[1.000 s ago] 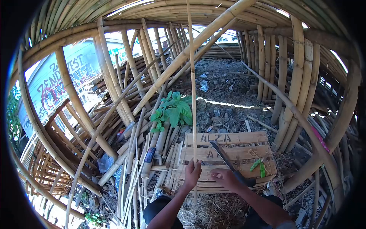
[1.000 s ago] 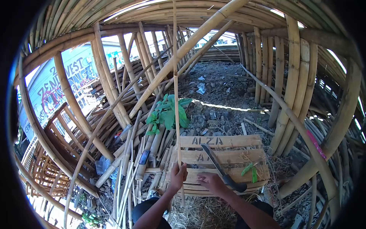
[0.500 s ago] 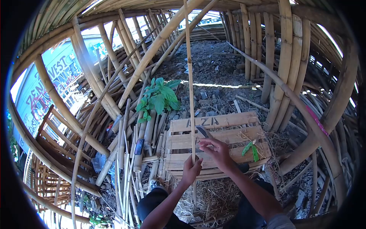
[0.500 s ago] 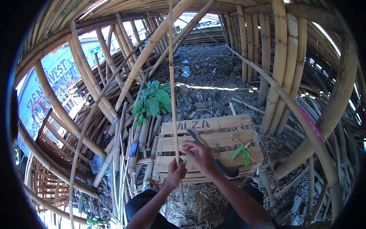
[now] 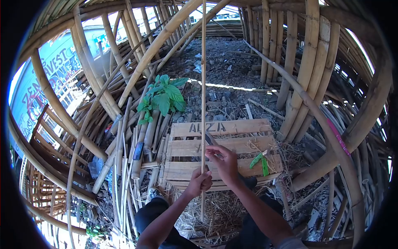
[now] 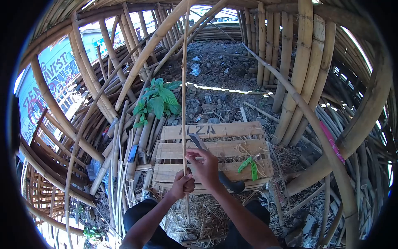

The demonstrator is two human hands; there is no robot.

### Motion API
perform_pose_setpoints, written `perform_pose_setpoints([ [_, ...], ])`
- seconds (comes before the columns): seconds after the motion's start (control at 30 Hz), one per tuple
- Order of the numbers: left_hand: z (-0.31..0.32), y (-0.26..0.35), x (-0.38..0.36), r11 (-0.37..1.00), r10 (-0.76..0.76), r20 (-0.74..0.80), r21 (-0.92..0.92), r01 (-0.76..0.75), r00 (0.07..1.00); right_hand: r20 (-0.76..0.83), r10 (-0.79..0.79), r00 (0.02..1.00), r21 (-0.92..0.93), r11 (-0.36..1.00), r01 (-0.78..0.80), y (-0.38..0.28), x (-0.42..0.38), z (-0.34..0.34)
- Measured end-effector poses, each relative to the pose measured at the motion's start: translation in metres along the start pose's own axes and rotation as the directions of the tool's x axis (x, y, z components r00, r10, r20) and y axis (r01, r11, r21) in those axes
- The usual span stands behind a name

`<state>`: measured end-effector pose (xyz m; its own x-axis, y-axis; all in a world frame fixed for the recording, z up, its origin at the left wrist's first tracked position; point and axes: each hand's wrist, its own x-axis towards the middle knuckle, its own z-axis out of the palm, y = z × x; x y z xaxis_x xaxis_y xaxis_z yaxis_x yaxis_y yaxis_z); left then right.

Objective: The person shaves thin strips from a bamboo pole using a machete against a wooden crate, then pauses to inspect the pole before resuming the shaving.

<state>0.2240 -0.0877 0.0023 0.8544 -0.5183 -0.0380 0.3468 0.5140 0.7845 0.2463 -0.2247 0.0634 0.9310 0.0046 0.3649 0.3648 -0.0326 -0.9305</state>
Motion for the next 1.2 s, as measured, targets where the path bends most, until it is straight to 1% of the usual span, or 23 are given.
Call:
perform_pose_setpoints([
  [0.07,0.005,0.000,0.004,1.000,-0.003,0.027,-0.006,0.003,1.000,-0.057,0.024,0.998,0.121,0.992,-0.017,-0.004,0.000,-0.004],
  [0.1,0.007,-0.002,0.007,0.999,-0.021,0.058,-0.026,0.022,0.998,-0.039,0.021,0.999,0.105,0.994,-0.017,-0.003,0.000,-0.007],
  [0.17,0.010,-0.006,0.012,0.997,-0.012,0.088,-0.076,0.018,0.996,-0.067,0.065,0.996,0.194,0.980,-0.051,-0.001,0.000,-0.014],
  [0.23,0.012,-0.012,0.017,0.998,-0.052,0.133,-0.039,0.058,0.990,-0.036,0.091,0.995,0.178,0.980,-0.083,0.000,0.000,-0.024],
  [0.27,0.014,-0.016,0.019,0.997,-0.031,0.131,-0.070,0.041,0.991,-0.030,0.119,0.992,0.186,0.976,-0.111,0.000,-0.002,-0.029],
  [0.37,0.021,-0.023,0.024,0.998,-0.069,0.134,0.019,0.067,0.989,-0.010,0.143,0.990,0.151,0.979,-0.140,-0.001,-0.009,-0.043],
  [0.47,0.021,-0.035,0.032,0.996,-0.083,0.122,0.055,0.077,0.989,-0.018,0.102,0.995,0.123,0.987,-0.099,0.003,-0.017,-0.054],
  [0.53,0.030,-0.036,0.035,0.991,-0.103,0.164,0.097,0.088,0.981,-0.070,0.098,0.993,0.141,0.986,-0.088,0.007,-0.023,-0.058],
  [0.63,0.037,-0.044,0.037,0.988,-0.134,0.194,0.102,0.116,0.972,-0.081,0.117,0.990,0.025,0.993,-0.115,0.023,-0.025,-0.066],
  [0.67,0.033,-0.053,0.039,0.987,-0.155,0.196,0.074,0.143,0.968,-0.099,0.090,0.991,0.031,0.996,-0.088,0.026,-0.027,-0.069],
  [0.7,0.029,-0.057,0.040,0.985,-0.174,0.194,0.044,0.169,0.965,-0.053,0.162,0.985,0.068,0.985,-0.158,0.027,-0.027,-0.070],
  [0.73,0.026,-0.057,0.041,0.985,-0.169,0.205,0.066,0.159,0.964,0.001,0.233,0.973,0.101,0.968,-0.232,0.026,-0.026,-0.069],
  [0.8,0.021,-0.054,0.040,0.955,-0.292,0.191,0.108,0.276,0.937,-0.011,0.188,0.982,0.069,0.980,-0.187,0.026,-0.025,-0.065],
  [0.83,0.020,-0.052,0.040,0.956,-0.288,0.187,0.122,0.268,0.939,0.007,0.162,0.987,-0.005,0.987,-0.162,0.030,-0.024,-0.064],
  [0.9,0.017,-0.047,0.036,0.910,-0.250,0.061,0.357,0.212,0.966,0.033,0.116,0.993,-0.128,0.986,-0.111,0.034,-0.023,-0.057],
  [0.93,0.017,-0.042,0.033,0.905,-0.251,0.051,0.367,0.216,0.967,0.033,0.112,0.993,-0.114,0.988,-0.108,0.033,-0.024,-0.053],
  [0.97,0.018,-0.034,0.030,0.841,-0.130,0.052,0.534,0.082,0.990,0.047,0.143,0.989,-0.144,0.980,-0.135,0.033,-0.025,-0.048],
  [1.0,0.016,-0.028,0.025,0.731,-0.011,0.077,0.680,-0.045,0.997,0.061,0.175,0.983,-0.177,0.971,-0.162,0.033,-0.026,-0.042],
  [1.03,0.003,-0.027,0.027,0.639,0.044,0.090,0.763,-0.097,0.995,0.082,0.109,0.991,-0.120,0.988,-0.099,0.034,-0.027,-0.035],
  [1.07,0.000,-0.016,0.021,0.634,0.043,0.085,0.768,-0.093,0.995,0.083,0.108,0.991,-0.111,0.989,-0.098,0.036,-0.027,-0.030],
  [1.13,0.004,0.022,0.007,0.236,0.352,0.085,0.956,-0.176,0.932,0.103,0.080,0.991,-0.139,0.988,-0.065,0.041,-0.028,-0.018],
  [1.17,0.006,0.039,0.000,0.214,0.476,0.117,0.946,-0.243,0.872,0.099,0.080,0.992,-0.123,0.990,-0.067,0.042,-0.028,-0.012],
  [1.2,0.008,0.054,-0.012,0.200,0.465,0.118,0.951,-0.234,0.877,0.089,0.010,0.996,-0.154,0.988,0.004,0.042,-0.029,-0.005],
])
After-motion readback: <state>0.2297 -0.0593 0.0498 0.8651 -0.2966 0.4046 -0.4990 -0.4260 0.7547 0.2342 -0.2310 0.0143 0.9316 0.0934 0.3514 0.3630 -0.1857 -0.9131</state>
